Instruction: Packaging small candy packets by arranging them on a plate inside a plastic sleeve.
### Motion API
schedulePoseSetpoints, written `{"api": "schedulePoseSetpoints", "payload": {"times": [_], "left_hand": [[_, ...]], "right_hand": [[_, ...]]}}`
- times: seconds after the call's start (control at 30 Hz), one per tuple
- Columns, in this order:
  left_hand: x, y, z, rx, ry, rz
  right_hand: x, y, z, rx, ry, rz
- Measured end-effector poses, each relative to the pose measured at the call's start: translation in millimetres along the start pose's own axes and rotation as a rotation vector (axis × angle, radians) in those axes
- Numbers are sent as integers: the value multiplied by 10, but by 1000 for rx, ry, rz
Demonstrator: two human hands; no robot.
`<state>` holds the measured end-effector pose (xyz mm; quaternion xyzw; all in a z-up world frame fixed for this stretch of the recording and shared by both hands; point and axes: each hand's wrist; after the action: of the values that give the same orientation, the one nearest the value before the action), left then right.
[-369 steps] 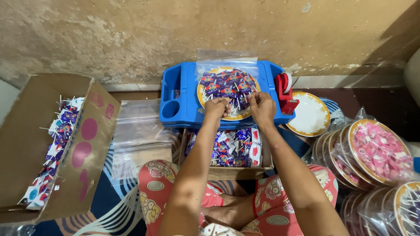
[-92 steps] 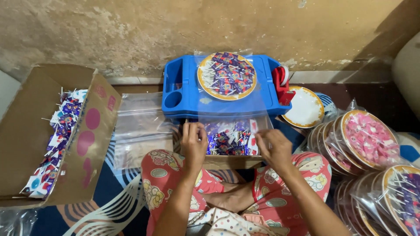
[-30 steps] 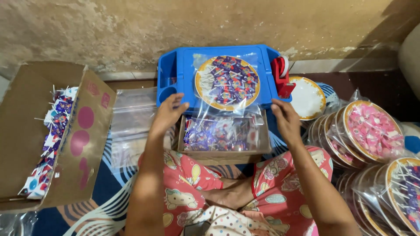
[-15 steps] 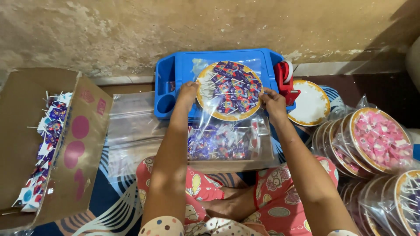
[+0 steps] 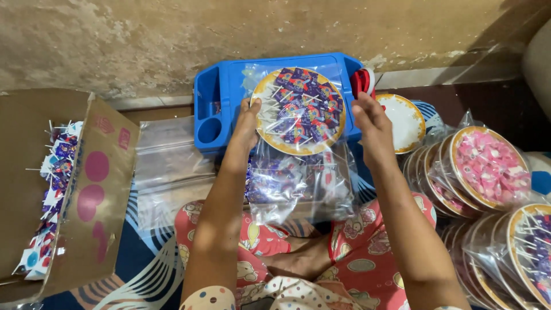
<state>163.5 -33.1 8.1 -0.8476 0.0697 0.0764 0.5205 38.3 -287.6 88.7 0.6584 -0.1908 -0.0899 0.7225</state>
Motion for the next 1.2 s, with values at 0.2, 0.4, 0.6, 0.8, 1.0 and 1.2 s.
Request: {"api": "schedulePoseSetpoints", "payload": {"times": [0.2,0.4,0.6,0.8,1.0,1.2], "left_hand": [[86,31,-17,-22,32,-17],[22,79,11,-55,36,5],[-681,-319,-237,-3,24,103],[-1033,-94,-132,-45,53,106],[-1467,-116,-133,10,-6,206],[-1806,-389,-340,-259,-12,468]], "right_hand": [[-751,419,-226,547,333,-549],[-767,-712,-377,710,644,-818],[-707,-642,-379,864,541,-915],[-697,-812,-345,1019,510,-921],[-721,-847,-440,1071,480,-922],[-760,-861,-440,1131,411,-907]]}}
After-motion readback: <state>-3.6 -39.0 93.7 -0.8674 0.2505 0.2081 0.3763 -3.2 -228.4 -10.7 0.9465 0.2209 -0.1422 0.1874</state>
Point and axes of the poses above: each hand's wrist, its own x-axis towards the middle knuckle, its own z-axis out of the back of the hand, y = z × x, and after that the axes turned 1 degree about -x, right-handed
